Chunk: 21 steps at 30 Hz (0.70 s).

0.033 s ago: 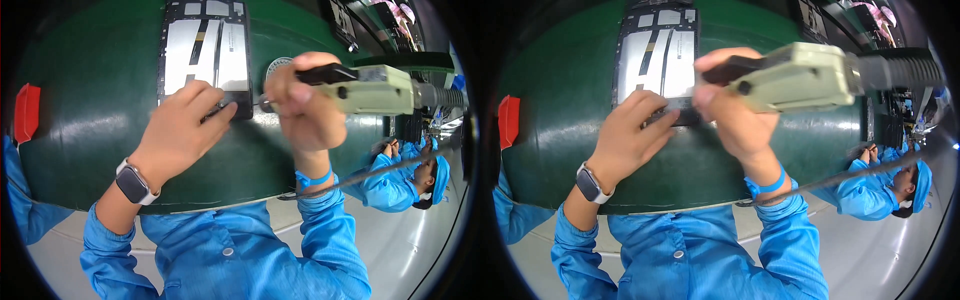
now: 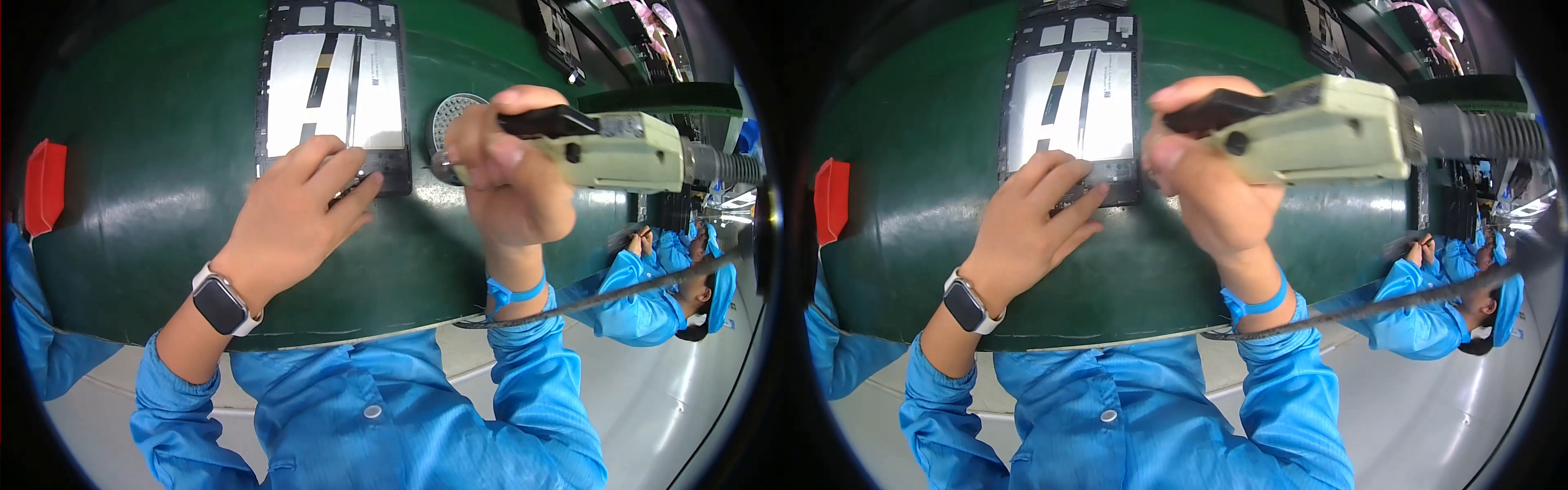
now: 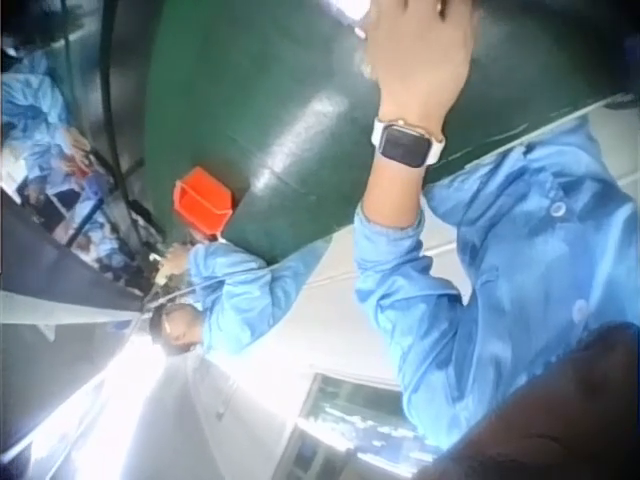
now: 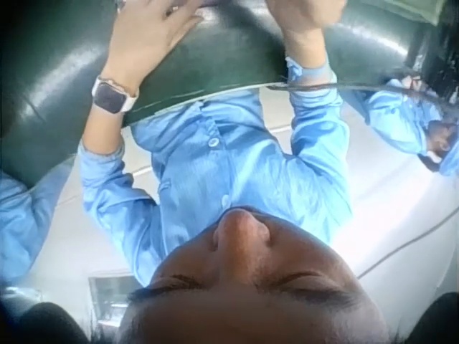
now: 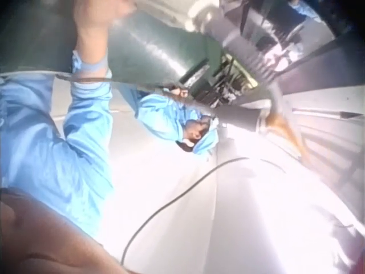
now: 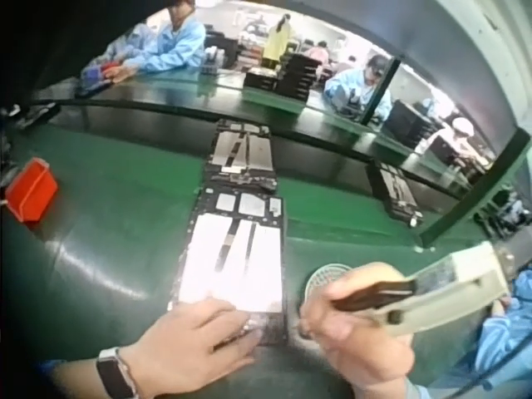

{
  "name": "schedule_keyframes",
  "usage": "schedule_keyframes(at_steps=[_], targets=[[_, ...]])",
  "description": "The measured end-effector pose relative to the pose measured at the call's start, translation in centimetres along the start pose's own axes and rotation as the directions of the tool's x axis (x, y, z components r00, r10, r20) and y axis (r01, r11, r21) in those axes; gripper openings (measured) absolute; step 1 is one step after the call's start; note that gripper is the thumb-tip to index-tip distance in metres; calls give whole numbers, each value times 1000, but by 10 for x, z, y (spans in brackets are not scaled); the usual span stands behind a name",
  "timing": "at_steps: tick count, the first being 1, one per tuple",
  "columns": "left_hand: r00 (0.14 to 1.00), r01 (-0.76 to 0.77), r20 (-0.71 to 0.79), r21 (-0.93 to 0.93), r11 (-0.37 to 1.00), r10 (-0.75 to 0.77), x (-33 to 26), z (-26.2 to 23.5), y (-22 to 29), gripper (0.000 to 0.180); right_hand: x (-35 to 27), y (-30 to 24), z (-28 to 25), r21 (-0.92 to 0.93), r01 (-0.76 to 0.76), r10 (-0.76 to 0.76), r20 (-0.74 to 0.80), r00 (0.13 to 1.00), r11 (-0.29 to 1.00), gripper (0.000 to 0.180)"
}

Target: The person fastens electronic components onto tablet or phone screen assemblies by driving screws into them with an electric screwdriver.

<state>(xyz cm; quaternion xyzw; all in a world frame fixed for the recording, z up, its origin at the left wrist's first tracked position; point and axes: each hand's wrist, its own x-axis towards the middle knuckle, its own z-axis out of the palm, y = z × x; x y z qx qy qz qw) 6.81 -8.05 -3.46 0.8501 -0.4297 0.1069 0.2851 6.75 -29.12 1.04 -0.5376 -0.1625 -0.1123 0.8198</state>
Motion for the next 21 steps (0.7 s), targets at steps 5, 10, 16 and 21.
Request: schedule_keyframes(at_steps=[5, 10, 16, 21], targets=[[993, -119, 9, 127, 985, 118, -8, 8, -12, 39, -3, -4, -24, -40, 40, -42, -58, 997, 998, 29], [992, -87, -91, 19, 996, 89, -4, 15, -9, 30, -8, -7, -27, -281, -28, -1, -103, 995, 959, 35], [993, 72, -91, -44, 996, -76, -2, 17, 5, 27, -10, 0, -28, -374, 64, -92, -59, 994, 925, 31], [984, 149, -94, -15, 989, -150, -2, 19, 18, 25, -13, 1, -29, -352, 71, -93, -47, 995, 933, 30]])
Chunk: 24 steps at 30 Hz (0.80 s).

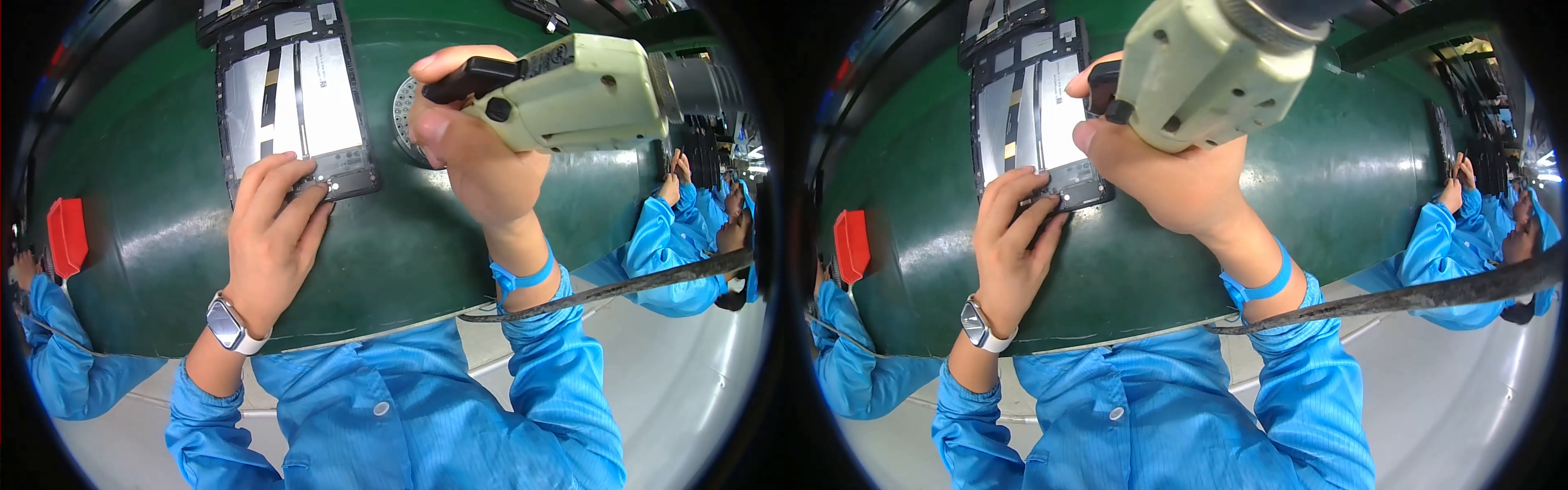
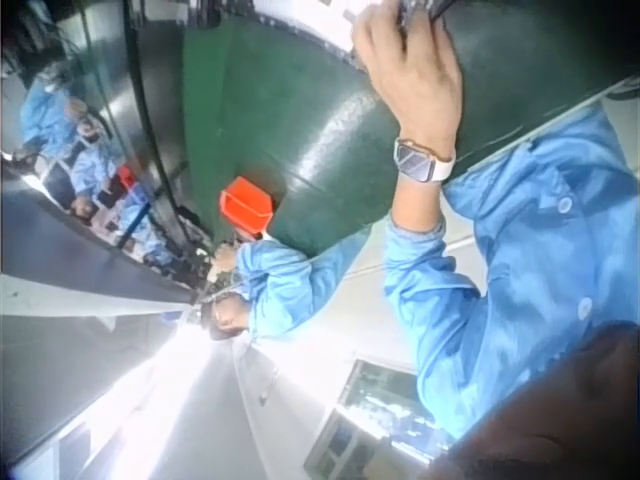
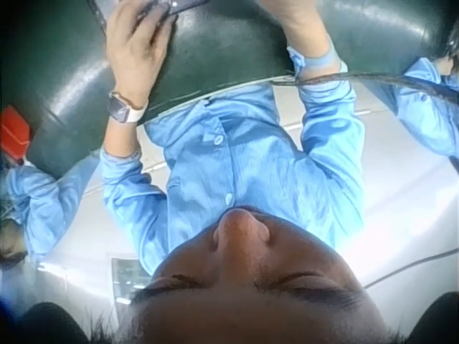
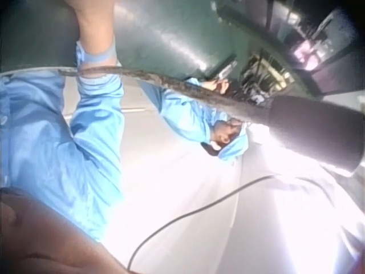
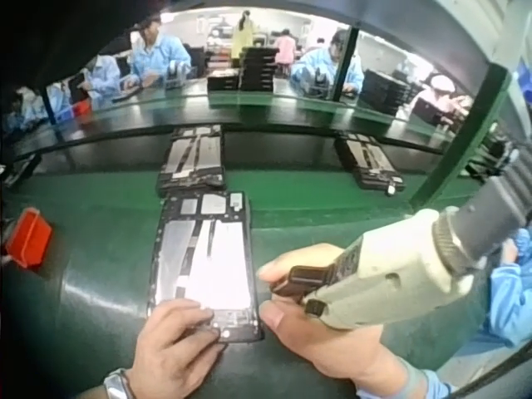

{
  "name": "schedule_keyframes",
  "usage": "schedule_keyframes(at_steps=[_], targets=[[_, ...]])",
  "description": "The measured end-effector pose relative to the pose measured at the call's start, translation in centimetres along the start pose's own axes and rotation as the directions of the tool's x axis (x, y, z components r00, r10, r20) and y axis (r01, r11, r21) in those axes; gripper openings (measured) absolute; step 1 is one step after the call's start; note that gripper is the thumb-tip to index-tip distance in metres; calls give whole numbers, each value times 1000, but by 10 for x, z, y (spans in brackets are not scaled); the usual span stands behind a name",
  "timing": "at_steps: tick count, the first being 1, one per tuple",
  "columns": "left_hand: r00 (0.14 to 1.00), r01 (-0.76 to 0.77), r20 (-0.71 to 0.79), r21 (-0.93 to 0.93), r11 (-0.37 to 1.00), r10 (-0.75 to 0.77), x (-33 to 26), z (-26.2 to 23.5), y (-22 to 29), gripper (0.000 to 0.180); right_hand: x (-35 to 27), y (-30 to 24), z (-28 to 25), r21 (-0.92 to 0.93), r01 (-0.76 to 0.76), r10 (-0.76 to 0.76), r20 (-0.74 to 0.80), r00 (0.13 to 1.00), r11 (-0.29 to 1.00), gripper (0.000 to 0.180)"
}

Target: The person fastens electronic components onto tablet or phone screen assemblies by driving screws into them with an electric screwdriver.

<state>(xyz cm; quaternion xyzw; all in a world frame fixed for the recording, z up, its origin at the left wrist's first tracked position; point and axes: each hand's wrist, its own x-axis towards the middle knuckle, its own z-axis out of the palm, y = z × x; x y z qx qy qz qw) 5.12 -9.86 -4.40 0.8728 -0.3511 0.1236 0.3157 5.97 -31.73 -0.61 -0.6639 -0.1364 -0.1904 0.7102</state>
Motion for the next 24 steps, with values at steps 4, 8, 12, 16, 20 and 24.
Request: schedule_keyframes(at_steps=[4, 8, 12, 16, 20, 24], targets=[[998, 50, -33, 124, 991, -46, 2, 1, 13, 24, 1, 1, -1, 4, -4, 4, -12, 1000, 1000, 30], [997, 59, 34, 252, 966, -70, 5, -3, 24, 32, 2, -6, 3, -33, -32, 31, -15, 999, 999, 30], [982, 186, 22, 65, 980, -188, 1, -15, 12, 60, 1, -2, -1, -8, -59, 59, -22, 998, 998, 29], [936, 352, -30, 106, 930, -351, -29, -17, -21, 67, 8, -5, -6, -24, -48, 47, -37, 998, 999, 30], [887, 380, -92, -414, 827, -453, -27, -17, -25, 66, 14, -3, -13, 40, -82, 85, -75, 994, 996, 28], [729, 268, 92, -950, 159, -678, -10, -35, -19, 57, 33, 7, -20, 39, -30, 36, -144, 989, 999, 25]])
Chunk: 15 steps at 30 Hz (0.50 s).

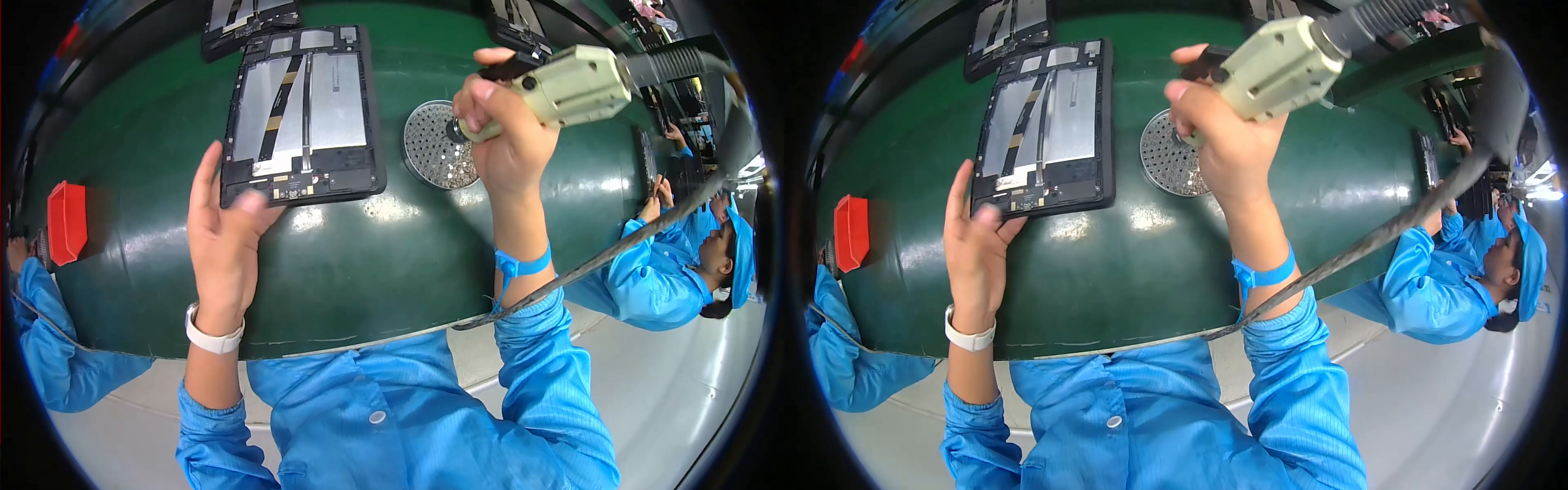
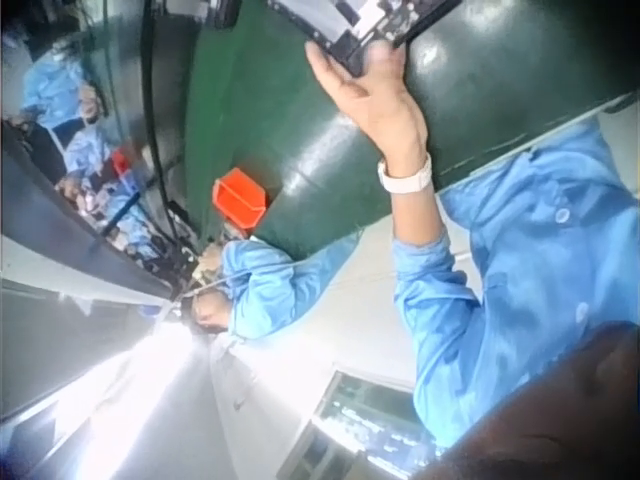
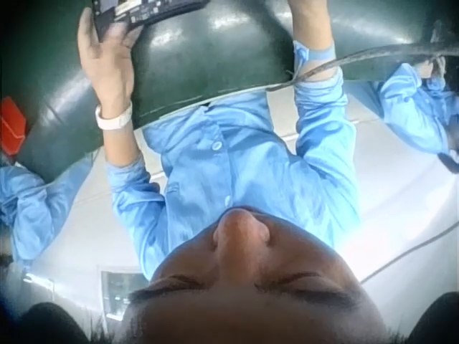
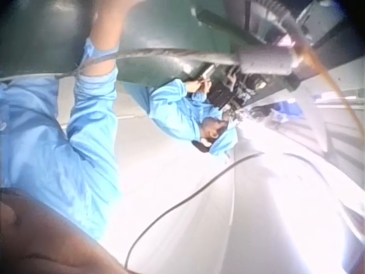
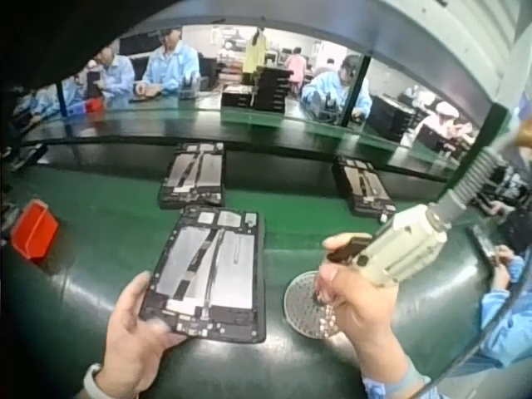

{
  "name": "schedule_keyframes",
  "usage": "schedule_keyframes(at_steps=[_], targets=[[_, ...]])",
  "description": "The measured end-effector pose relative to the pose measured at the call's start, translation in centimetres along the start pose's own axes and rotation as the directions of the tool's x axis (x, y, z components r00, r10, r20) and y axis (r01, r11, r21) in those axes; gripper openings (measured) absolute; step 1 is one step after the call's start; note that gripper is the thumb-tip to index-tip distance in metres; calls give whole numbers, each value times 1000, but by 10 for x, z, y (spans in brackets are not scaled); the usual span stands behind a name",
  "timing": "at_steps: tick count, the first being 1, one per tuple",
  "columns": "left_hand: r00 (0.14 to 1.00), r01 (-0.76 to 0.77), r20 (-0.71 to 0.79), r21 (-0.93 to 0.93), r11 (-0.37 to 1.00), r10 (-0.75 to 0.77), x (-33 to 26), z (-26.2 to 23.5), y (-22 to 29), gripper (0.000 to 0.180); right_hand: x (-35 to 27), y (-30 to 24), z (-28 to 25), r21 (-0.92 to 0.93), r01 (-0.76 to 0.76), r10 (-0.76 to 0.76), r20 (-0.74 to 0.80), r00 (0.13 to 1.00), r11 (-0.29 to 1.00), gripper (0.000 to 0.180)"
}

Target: The person fastens electronic components onto tablet or phone screen assemblies by driving screws into them with an electric screwdriver.

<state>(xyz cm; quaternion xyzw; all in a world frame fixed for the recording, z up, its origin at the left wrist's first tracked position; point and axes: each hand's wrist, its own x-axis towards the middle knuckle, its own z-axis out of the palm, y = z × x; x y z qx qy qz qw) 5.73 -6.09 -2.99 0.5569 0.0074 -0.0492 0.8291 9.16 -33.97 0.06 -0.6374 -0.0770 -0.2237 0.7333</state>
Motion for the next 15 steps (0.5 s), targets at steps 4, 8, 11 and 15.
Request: schedule_keyframes(at_steps=[4, 8, 11, 15], targets=[[990, 136, -34, -105, 985, -140, -5, -15, 18, 54, 17, 3, 4, -19, -15, 14, -63, 998, 1000, 18], [999, 45, 19, -54, 997, -44, 8, -66, 51, 58, 20, 19, 12, 32, -56, 60, -125, 990, 998, 20], [996, -56, 58, -112, 992, 63, 47, -131, 66, 56, 19, 22, 13, 10, -85, 85, -119, 989, 996, 21], [992, -122, -68, -205, 971, 110, 130, -231, 74, 46, 21, 29, 19, 29, -99, 102, -110, 989, 995, 21]])
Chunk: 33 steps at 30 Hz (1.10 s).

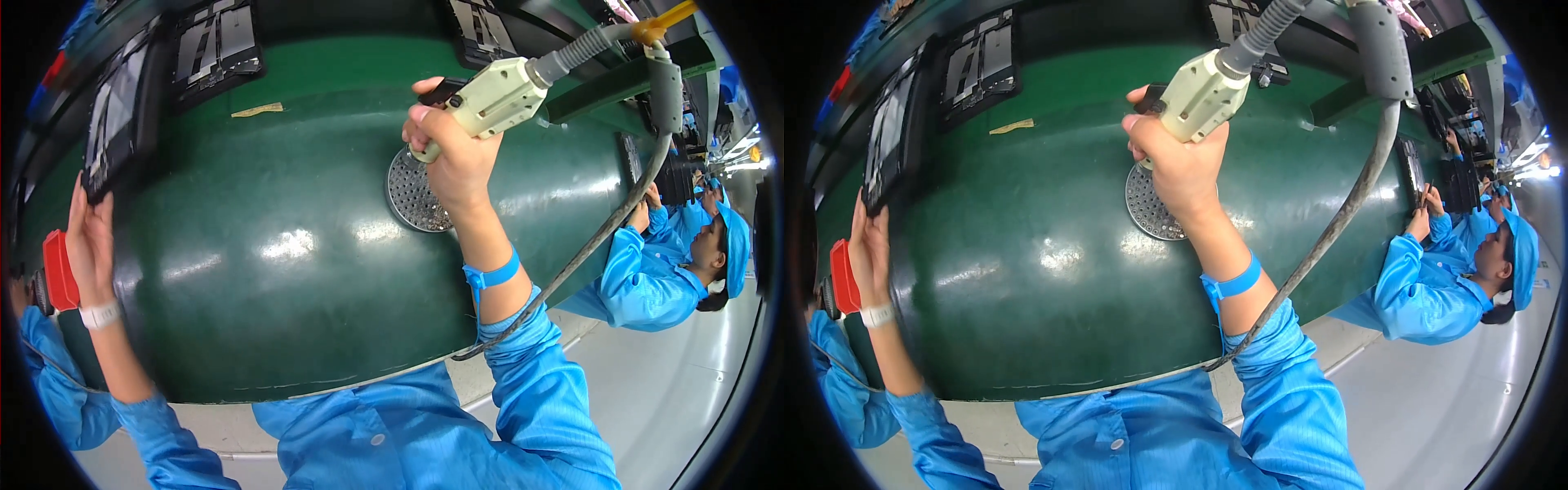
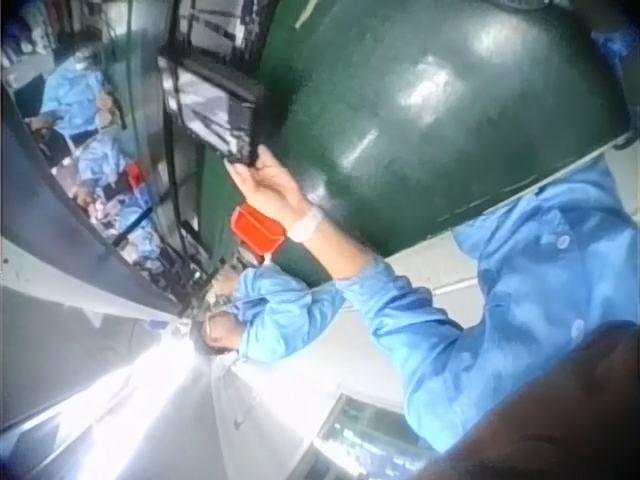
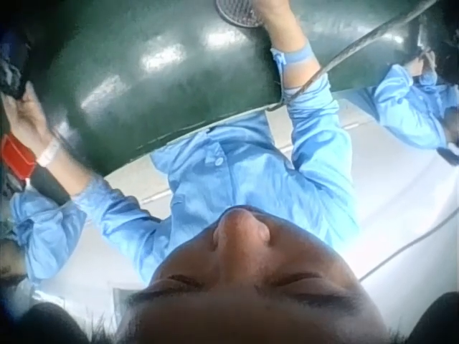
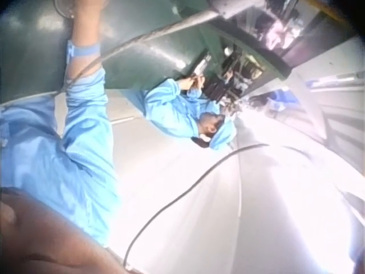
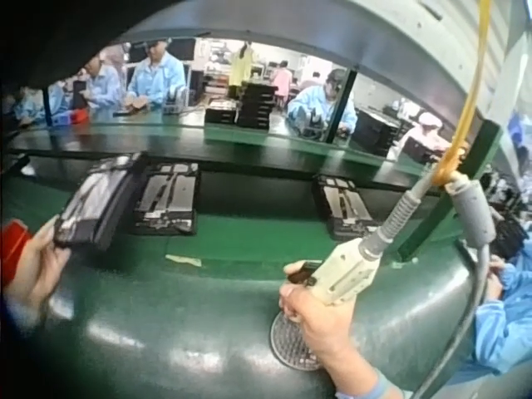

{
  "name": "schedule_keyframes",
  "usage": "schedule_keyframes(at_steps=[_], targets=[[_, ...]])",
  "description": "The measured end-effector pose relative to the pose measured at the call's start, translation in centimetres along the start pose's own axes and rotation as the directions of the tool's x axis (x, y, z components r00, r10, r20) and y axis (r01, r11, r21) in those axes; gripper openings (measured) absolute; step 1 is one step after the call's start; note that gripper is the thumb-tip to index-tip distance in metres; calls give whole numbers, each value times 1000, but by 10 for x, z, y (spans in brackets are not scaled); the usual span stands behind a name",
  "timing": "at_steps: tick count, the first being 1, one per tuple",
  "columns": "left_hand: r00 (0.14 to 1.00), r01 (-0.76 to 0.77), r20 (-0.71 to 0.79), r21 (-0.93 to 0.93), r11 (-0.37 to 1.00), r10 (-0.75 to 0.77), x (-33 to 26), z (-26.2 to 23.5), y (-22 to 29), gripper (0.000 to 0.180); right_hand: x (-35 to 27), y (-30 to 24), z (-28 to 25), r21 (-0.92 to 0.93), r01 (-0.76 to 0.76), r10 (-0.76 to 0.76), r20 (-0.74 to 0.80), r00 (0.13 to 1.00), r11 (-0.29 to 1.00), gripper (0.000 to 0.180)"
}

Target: The person fastens electronic components onto tablet or phone screen assemblies by driving screws into them with an electric screwdriver.

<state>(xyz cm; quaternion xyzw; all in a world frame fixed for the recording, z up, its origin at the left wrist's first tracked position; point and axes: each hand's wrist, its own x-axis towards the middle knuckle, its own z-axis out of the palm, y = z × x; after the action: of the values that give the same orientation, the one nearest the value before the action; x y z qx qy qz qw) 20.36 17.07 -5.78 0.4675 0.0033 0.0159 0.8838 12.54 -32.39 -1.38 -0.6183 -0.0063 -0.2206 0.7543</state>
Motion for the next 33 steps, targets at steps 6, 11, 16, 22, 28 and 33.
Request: schedule_keyframes(at_steps=[6, 11, 16, 22, 28, 33], targets=[[971, 75, -237, 305, 950, -1, 105, -77, 7, 44, -2, 6, -1, -12, -8, 8, -13, 1000, 1000, 20], [903, -15, -240, 810, 586, 356, 139, -80, -12, 47, -3, 9, -3, -1, -2, 2, -25, 1000, 1000, 19], [654, -3, 282, 929, -371, 701, 129, -58, -25, 39, -3, 6, -1, 17, -10, 10, -24, 1000, 1000, 18], [891, -433, 398, 890, 143, 216, 75, 94, -97, 74, 1, 8, -10, -27, 28, -29, -39, 999, 999, 18], [854, -477, 460, 879, 12, 243, 106, 84, -99, 63, 1, 9, 3, 24, 25, -25, -9, 1000, 999, 22], [887, -419, 332, 872, 253, 322, 96, 94, -108, 63, -9, 0, -19, -12, 81, -82, -83, 993, 997, 27]])
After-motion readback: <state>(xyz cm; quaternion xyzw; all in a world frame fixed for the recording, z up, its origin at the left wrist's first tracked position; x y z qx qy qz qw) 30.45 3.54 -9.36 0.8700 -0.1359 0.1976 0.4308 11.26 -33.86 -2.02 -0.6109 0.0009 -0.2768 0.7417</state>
